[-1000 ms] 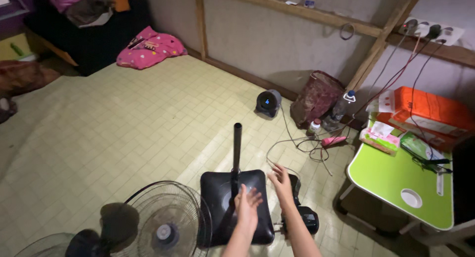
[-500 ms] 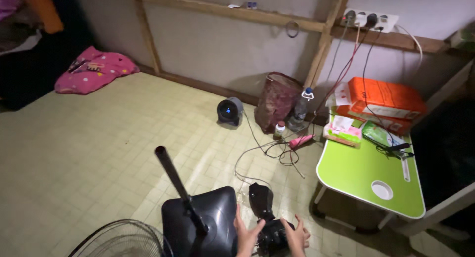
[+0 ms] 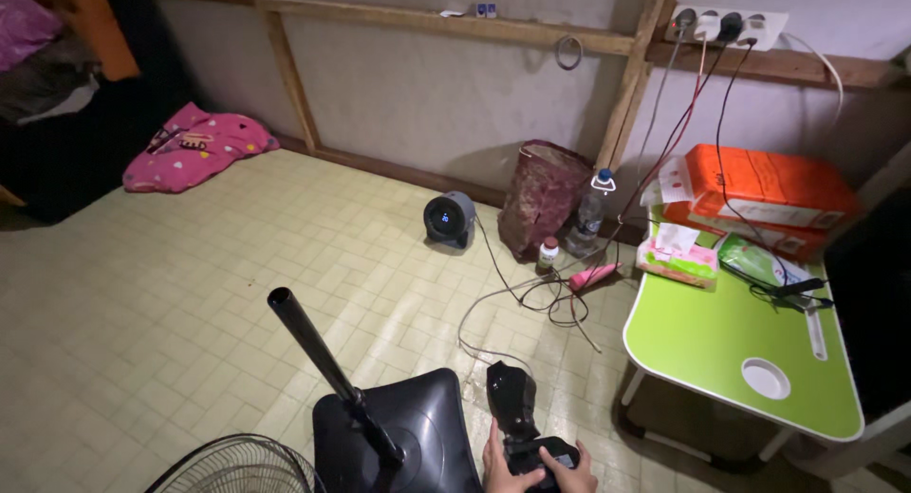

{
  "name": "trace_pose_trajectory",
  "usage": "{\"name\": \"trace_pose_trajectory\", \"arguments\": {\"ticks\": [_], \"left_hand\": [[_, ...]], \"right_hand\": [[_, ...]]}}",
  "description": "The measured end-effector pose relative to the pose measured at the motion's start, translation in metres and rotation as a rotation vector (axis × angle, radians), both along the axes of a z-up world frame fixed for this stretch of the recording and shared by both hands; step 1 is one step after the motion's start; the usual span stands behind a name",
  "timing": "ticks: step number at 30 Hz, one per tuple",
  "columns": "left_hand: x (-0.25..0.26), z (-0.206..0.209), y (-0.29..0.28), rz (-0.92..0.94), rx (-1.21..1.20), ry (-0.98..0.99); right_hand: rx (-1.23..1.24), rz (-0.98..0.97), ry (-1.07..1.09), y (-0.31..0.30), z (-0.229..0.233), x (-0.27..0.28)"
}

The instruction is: The person assembles a standing fan by attaching the motor housing to the stand pole and securing it to the base. They handle the fan base, pole, and motor housing, aligning and tightening the components.

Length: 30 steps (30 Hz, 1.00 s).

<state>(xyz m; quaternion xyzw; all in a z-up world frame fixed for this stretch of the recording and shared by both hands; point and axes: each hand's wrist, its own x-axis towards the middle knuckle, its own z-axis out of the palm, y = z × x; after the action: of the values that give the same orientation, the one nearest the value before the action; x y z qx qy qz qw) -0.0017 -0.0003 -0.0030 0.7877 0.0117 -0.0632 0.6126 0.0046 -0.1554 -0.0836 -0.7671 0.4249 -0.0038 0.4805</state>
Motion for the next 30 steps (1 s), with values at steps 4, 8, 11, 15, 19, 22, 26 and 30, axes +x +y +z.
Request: {"name": "trace_pose_trajectory", "arguments": {"ticks": [4, 8, 11, 15, 19, 22, 26, 30], "left_hand": [[-0.003, -0.006, -0.004, -0.005, -0.254, 0.099], [-0.003, -0.01, -0.007, -0.134, -0.521, -0.03], [0.0, -0.008, -0.003, -0.33, -0.597, -0.208], [0.002, -0.001, 0.003, -0.337, -0.428, -0.152], [-0.005, 0.011, 0.009, -0.325, -0.416, -0.063], [-0.019, 0.021, 0.028, -0.312, -0.389, -0.017], [-0.024, 0.071, 0.045, -0.291, -0.361, 0.025], [-0.023, 0.103, 0.063, -0.26, -0.332, 0.051]], "right_hand": [[0.278, -0.124, -0.181, -0.004, -0.001, -0.001], [0.571, 0.067, -0.093, -0.02, 0.001, -0.003], [0.76, 0.074, -0.091, -0.02, 0.007, -0.005], [0.547, 0.098, -0.103, -0.011, 0.018, -0.008], [0.458, 0.103, -0.076, -0.002, 0.028, -0.008], [0.402, 0.109, -0.068, 0.005, 0.042, -0.009], [0.305, 0.12, -0.076, 0.005, 0.067, -0.008], [0.194, 0.141, -0.109, 0.019, 0.098, -0.003]]}}
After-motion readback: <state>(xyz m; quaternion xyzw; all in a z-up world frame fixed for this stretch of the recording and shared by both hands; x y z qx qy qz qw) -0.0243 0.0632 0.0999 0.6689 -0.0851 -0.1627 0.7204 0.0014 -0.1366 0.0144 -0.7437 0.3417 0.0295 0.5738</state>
